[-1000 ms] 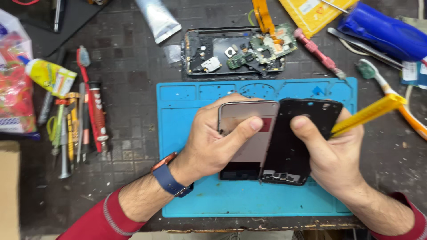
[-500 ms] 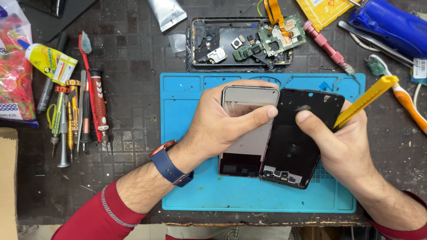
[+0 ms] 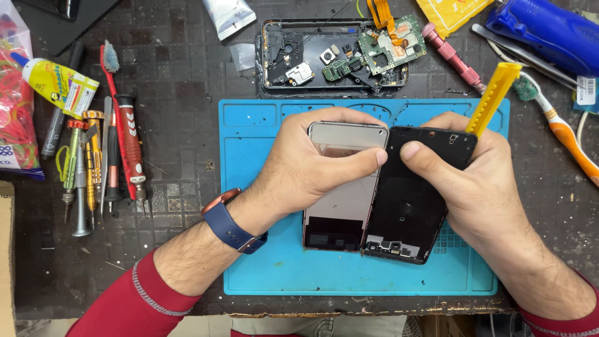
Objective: The person works on a disassembled smartphone on a blue repair mat, first manipulating small internal components by hand, then using a metal pry tool to lift the battery flex cable and connectors, and finally using a yellow plastic pry bar to separate the display assembly from the phone frame, peeling the screen away by the end.
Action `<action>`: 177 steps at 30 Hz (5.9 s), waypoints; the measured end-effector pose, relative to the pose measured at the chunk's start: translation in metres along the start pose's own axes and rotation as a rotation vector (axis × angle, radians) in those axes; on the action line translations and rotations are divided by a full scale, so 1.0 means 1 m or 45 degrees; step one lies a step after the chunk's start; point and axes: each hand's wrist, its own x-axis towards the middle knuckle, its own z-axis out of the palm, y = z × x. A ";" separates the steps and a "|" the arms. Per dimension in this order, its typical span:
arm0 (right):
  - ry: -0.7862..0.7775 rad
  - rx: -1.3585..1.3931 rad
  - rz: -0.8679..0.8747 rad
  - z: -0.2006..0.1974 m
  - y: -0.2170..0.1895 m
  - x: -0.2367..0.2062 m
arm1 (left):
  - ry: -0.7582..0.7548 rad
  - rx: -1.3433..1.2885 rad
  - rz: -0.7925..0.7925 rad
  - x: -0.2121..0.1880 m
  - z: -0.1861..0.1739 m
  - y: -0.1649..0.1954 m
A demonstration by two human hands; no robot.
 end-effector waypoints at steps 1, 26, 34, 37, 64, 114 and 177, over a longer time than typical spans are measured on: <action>0.004 -0.032 0.010 0.000 -0.002 0.001 | 0.007 0.008 0.000 -0.001 0.001 0.001; 0.134 -0.168 -0.005 0.005 -0.004 0.007 | -0.092 0.075 0.151 -0.012 -0.002 -0.001; 0.125 -0.070 0.026 -0.001 -0.001 0.007 | -0.212 -0.132 0.165 -0.013 -0.008 -0.001; 0.131 -0.002 0.027 -0.004 0.002 0.008 | -0.267 0.016 0.191 -0.017 -0.013 0.002; 0.133 0.176 -0.052 -0.026 0.009 0.006 | -0.273 0.128 0.157 -0.020 -0.009 -0.004; 0.177 0.571 -0.178 -0.049 0.016 0.014 | -0.137 -0.135 0.134 -0.024 -0.018 0.002; -0.371 0.310 -0.372 -0.051 0.015 0.007 | -0.072 0.513 0.088 -0.037 0.007 0.002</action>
